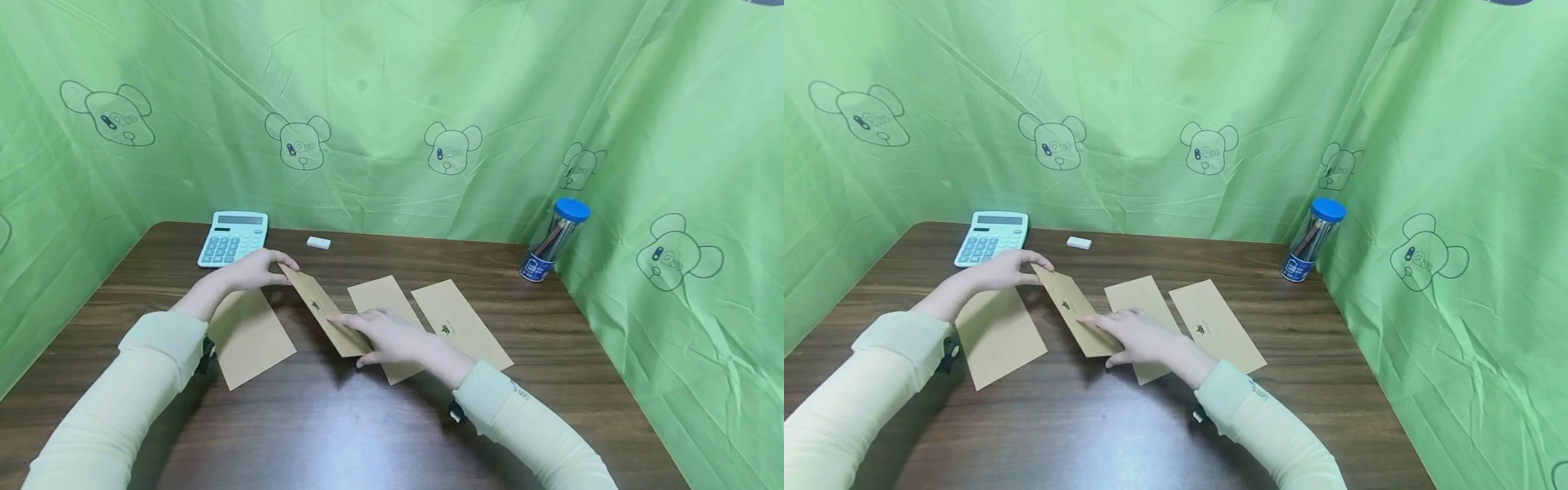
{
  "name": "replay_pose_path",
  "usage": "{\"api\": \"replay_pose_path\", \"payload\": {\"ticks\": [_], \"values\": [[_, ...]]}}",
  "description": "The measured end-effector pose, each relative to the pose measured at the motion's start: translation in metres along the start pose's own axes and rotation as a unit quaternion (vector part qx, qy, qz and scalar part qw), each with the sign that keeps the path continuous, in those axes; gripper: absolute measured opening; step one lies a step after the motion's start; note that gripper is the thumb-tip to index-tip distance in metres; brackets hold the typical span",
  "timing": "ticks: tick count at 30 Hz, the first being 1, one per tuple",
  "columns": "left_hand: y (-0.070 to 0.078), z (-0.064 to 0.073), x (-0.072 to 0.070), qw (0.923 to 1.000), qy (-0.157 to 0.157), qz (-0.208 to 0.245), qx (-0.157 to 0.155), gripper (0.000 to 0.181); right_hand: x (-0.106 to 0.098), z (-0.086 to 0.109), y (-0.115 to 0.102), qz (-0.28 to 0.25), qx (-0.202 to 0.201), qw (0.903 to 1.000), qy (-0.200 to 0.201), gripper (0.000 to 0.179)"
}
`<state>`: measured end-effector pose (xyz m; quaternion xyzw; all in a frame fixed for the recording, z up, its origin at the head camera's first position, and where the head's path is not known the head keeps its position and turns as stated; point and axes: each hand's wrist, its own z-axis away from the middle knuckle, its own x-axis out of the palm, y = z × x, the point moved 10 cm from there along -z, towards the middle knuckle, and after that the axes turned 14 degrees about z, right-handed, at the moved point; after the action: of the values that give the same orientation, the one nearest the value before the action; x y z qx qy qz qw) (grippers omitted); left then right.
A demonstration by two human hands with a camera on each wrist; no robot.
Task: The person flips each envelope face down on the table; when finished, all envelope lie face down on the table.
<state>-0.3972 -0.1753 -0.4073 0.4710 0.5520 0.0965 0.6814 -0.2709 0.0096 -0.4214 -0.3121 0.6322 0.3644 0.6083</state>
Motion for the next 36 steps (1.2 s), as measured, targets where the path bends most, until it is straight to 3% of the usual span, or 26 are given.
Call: {"api": "replay_pose_path", "payload": {"ticks": [4,8,14,20,25,29,36], "values": [[0.002,-0.003,-0.007,0.9997,0.019,0.016,-0.005,0.027,-0.011,-0.001,-0.001,-0.022,-0.016,0.9995,0.017,0.11],[0.005,-0.005,-0.015,0.9991,0.042,0.0,-0.003,0.028,-0.021,-0.001,0.0,-0.037,-0.025,0.9977,0.052,0.111],[0.006,-0.011,-0.02,0.998,0.056,-0.014,-0.025,0.032,-0.03,0.0,0.007,-0.039,0.003,0.9965,0.074,0.105],[0.009,-0.015,-0.022,0.9972,0.072,-0.002,-0.023,0.032,-0.036,0.001,0.013,-0.013,0.021,0.9978,0.062,0.094],[0.009,-0.017,-0.023,0.9961,0.084,0.025,-0.013,0.034,-0.036,0.001,0.019,0.021,0.037,0.9949,0.092,0.084],[0.008,-0.016,-0.019,0.9963,0.071,0.047,-0.01,0.038,-0.028,0.0,0.023,0.039,0.069,0.9926,0.091,0.081],[0.002,-0.013,0.002,0.9975,0.013,0.069,0.005,0.054,-0.006,-0.001,0.022,0.056,0.111,0.992,0.026,0.08]]}}
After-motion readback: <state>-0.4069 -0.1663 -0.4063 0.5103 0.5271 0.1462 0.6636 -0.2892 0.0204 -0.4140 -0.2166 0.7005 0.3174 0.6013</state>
